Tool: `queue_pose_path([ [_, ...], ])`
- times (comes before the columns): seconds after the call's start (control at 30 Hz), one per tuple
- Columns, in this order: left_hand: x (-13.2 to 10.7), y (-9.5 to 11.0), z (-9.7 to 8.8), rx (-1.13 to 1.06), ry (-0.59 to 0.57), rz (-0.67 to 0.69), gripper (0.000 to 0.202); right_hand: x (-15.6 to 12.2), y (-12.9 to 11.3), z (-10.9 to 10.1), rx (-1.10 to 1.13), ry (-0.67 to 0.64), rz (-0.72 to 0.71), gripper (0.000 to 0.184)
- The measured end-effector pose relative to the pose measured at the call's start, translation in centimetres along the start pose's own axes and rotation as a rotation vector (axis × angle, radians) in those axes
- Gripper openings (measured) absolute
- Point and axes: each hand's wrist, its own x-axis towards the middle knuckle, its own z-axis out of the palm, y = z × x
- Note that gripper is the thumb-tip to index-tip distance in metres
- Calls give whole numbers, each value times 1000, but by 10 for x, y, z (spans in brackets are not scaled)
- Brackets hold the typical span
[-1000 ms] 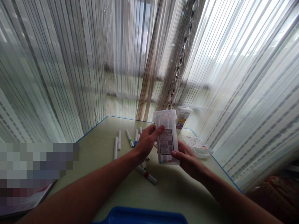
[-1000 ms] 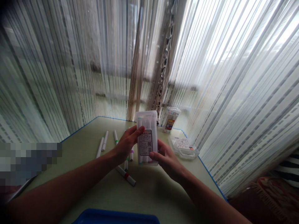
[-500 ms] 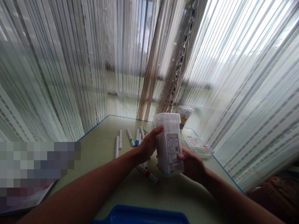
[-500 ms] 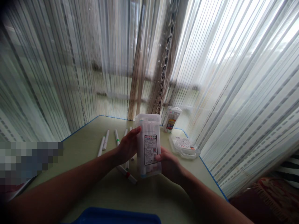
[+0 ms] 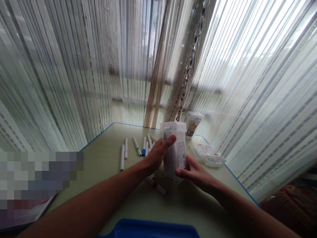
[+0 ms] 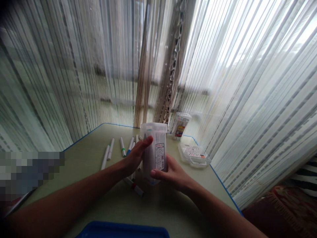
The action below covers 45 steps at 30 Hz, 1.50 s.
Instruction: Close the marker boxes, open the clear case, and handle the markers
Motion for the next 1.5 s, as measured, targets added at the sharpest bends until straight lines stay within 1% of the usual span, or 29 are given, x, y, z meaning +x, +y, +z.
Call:
queue_pose_path([
  [0.07,-1,1,2,49,6,-1,55,0,1,0,-25,8,4,57],
  [0.27,2,-5,1,136,38,22,54,2,3,0,-116,44,-67,65],
  [0.37,3,-8,0,171,54,42,53,1,1,0,-108,57,-89,64],
  [0.47,2,-6,0,233,94,56,52,0,-1,1,-82,90,-95,66],
  [0.5,1,-5,0,244,92,50,52,-1,-1,1,-71,92,-91,67],
  [0.67,-1,-1,-2,181,-31,-19,50,-4,-3,1,5,16,-51,69],
  [0.73,-1,-2,-2,168,-59,-12,47,-5,-4,1,23,-5,-56,70],
  [0.83,0,-3,-3,187,-80,36,42,-6,-4,0,28,-5,-71,70],
  [0.97,0,-5,-2,211,-50,99,44,-6,-1,-3,17,-9,-70,68],
  [1.07,-1,-6,-1,258,-26,126,46,-5,1,-5,0,-16,-95,65],
  [1.27,-4,-7,1,388,3,154,50,-1,0,-5,-66,2,-138,57],
  [1.4,-4,-11,-1,435,0,158,50,0,0,-6,-136,14,-131,51],
  [1.5,-4,-14,-3,508,8,161,49,-1,1,-9,-227,23,-115,50],
])
